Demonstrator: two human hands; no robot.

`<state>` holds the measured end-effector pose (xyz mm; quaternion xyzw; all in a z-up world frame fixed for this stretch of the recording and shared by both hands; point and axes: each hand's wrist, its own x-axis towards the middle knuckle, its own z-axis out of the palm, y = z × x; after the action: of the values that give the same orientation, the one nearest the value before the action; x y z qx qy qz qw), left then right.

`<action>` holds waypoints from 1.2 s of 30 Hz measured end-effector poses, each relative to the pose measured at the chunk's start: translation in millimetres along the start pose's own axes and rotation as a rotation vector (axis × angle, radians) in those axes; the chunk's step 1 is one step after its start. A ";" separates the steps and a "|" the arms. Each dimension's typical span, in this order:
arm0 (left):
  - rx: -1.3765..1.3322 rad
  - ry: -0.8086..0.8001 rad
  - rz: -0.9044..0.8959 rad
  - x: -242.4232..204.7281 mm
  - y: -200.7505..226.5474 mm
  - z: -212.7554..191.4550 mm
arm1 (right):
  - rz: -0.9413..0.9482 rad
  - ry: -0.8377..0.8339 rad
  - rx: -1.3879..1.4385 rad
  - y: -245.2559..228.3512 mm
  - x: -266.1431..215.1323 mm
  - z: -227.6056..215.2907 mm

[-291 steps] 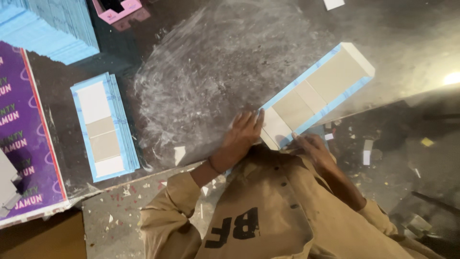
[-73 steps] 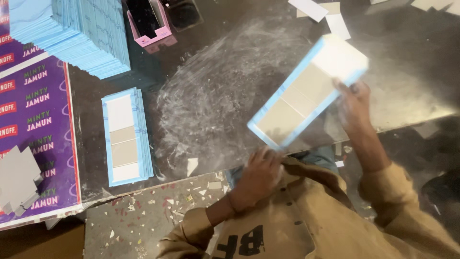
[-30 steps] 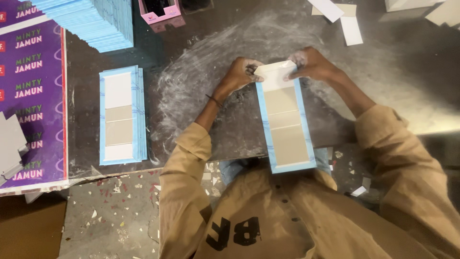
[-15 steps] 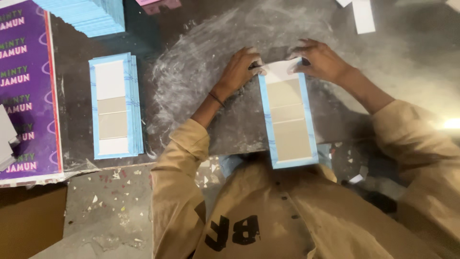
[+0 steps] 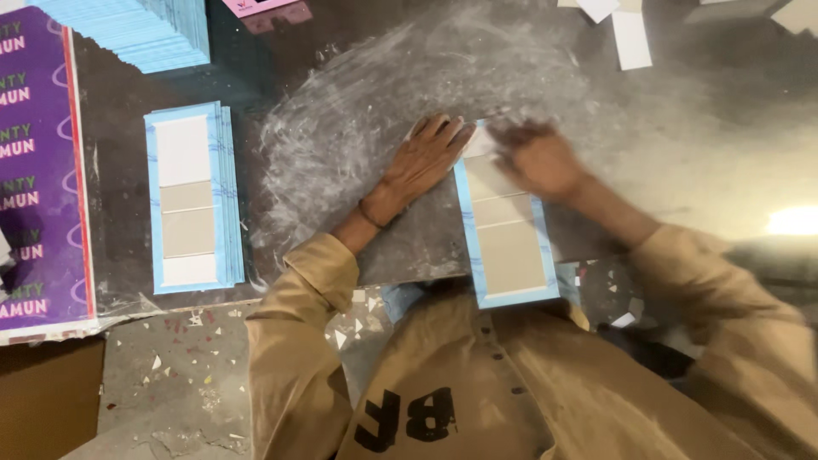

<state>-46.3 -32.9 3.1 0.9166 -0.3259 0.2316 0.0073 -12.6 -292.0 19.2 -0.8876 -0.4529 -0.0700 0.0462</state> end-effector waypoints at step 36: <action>-0.158 -0.238 -0.255 -10.6 19.6 -48.4 | 0.590 0.069 0.383 -71.5 -135.3 -55.5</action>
<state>-85.6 -34.0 39.1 0.9680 -0.2227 0.0926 0.0698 -153.6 -366.2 52.7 -0.9526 -0.1802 0.0026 0.2451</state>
